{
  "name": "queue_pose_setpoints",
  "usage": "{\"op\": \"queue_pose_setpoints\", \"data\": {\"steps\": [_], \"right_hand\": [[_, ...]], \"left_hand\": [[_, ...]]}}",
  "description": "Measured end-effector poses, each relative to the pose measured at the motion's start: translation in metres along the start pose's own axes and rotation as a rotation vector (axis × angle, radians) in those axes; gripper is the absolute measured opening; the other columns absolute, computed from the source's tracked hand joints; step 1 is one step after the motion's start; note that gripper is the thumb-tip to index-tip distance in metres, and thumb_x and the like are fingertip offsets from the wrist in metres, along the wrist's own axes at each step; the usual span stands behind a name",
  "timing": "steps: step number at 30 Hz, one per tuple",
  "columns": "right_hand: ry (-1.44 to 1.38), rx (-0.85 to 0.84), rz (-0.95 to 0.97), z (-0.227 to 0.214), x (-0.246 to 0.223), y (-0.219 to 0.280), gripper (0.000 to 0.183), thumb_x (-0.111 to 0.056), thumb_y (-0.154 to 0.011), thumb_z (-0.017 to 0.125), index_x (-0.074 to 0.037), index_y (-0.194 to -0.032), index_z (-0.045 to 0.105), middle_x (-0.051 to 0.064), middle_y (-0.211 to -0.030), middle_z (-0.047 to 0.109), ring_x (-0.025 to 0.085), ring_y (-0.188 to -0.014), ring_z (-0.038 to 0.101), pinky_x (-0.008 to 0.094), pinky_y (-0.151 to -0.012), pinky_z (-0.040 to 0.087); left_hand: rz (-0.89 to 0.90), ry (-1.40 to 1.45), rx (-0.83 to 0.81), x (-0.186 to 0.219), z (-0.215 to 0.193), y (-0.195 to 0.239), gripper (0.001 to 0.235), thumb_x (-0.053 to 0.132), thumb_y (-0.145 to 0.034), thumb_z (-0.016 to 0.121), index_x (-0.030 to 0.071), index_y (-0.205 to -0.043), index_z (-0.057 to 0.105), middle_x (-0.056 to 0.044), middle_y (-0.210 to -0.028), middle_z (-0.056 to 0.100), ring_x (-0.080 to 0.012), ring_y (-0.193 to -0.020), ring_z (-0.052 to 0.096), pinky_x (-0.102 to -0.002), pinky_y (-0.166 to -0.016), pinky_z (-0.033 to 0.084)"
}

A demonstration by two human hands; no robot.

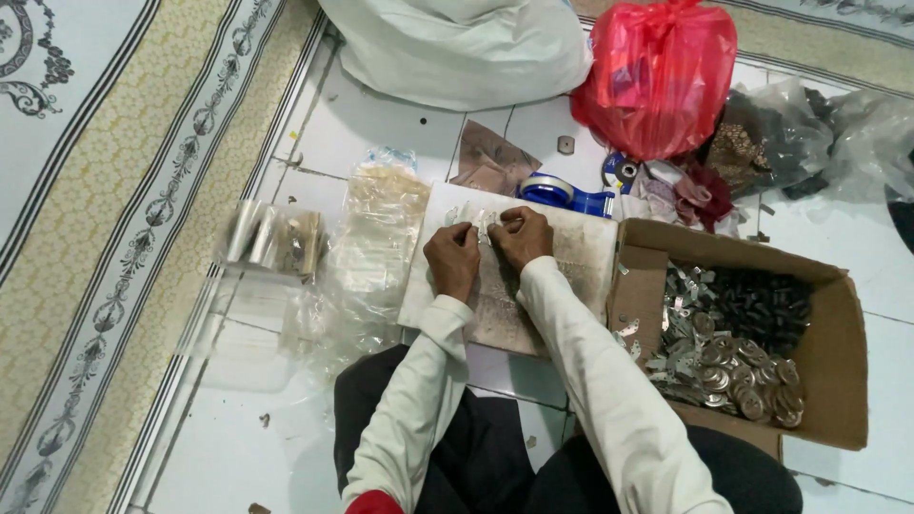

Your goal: Packing small metal accessories into individual bags and preparing a folded long-sleeve shirt inside a plastic bag.

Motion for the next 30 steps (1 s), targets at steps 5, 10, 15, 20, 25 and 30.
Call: {"op": "queue_pose_setpoints", "data": {"steps": [5, 10, 15, 20, 25, 30], "right_hand": [[-0.072, 0.089, 0.004, -0.022, 0.006, 0.017, 0.034, -0.021, -0.083, 0.080, -0.008, -0.114, 0.070, 0.012, -0.087, 0.077, 0.027, -0.082, 0.075, 0.041, -0.066, 0.062], [-0.158, 0.120, -0.041, -0.088, 0.047, 0.040, 0.028, -0.015, -0.084, 0.074, -0.011, -0.111, 0.073, 0.012, -0.086, 0.075, 0.021, -0.072, 0.072, 0.037, -0.060, 0.060], [-0.144, 0.108, -0.129, -0.213, 0.087, 0.078, 0.021, -0.006, -0.094, 0.070, 0.002, -0.113, 0.073, 0.018, -0.089, 0.066, 0.021, -0.072, 0.065, 0.035, -0.058, 0.059], [0.284, 0.079, -0.103, -0.290, 0.163, 0.094, 0.020, -0.003, -0.090, 0.077, 0.000, -0.109, 0.077, 0.025, -0.100, 0.075, 0.043, -0.090, 0.073, 0.053, -0.069, 0.061], [0.559, -0.139, 0.031, -0.288, 0.218, 0.114, 0.023, -0.008, -0.085, 0.078, -0.013, -0.108, 0.080, 0.015, -0.111, 0.079, 0.039, -0.104, 0.074, 0.057, -0.091, 0.061], [0.542, -0.215, -0.287, -0.267, 0.211, 0.132, 0.048, 0.001, -0.090, 0.072, 0.005, -0.134, 0.054, 0.021, -0.137, 0.068, 0.047, -0.125, 0.062, 0.066, -0.106, 0.049]], "left_hand": [[0.092, 0.047, 0.065, 0.021, -0.017, 0.008, 0.014, 0.002, -0.084, 0.078, -0.003, -0.097, 0.079, -0.022, -0.078, 0.072, -0.0373, -0.074, 0.073, -0.042, -0.059, 0.060], [0.271, 0.117, 0.012, 0.066, -0.019, 0.043, 0.012, 0.002, -0.088, 0.077, 0.002, -0.100, 0.078, -0.013, -0.078, 0.069, -0.0280, -0.068, 0.071, -0.033, -0.052, 0.057], [0.531, 0.128, -0.317, 0.140, 0.020, 0.122, 0.009, 0.005, -0.095, 0.074, 0.004, -0.103, 0.076, -0.011, -0.088, 0.068, -0.0291, -0.071, 0.072, -0.033, -0.052, 0.059], [0.643, 0.109, -0.671, 0.181, 0.114, 0.219, 0.007, 0.005, -0.093, 0.073, 0.004, -0.100, 0.074, -0.012, -0.088, 0.069, -0.0337, -0.074, 0.073, -0.039, -0.057, 0.060], [0.520, -0.300, -0.994, 0.122, 0.252, 0.296, 0.015, 0.008, -0.080, 0.082, 0.005, -0.094, 0.076, -0.017, -0.086, 0.070, -0.0376, -0.079, 0.075, -0.048, -0.064, 0.063], [0.418, -0.495, -1.045, 0.074, 0.307, 0.324, 0.015, 0.009, -0.079, 0.076, -0.003, -0.086, 0.071, -0.025, -0.078, 0.072, -0.0452, -0.079, 0.076, -0.055, -0.065, 0.062]]}}
Point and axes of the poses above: each hand's wrist, its own y-axis away from the middle knuckle, its own z-axis out of the palm, x = y × z, the point moved 9 cm from there along -y, towards the middle knuckle
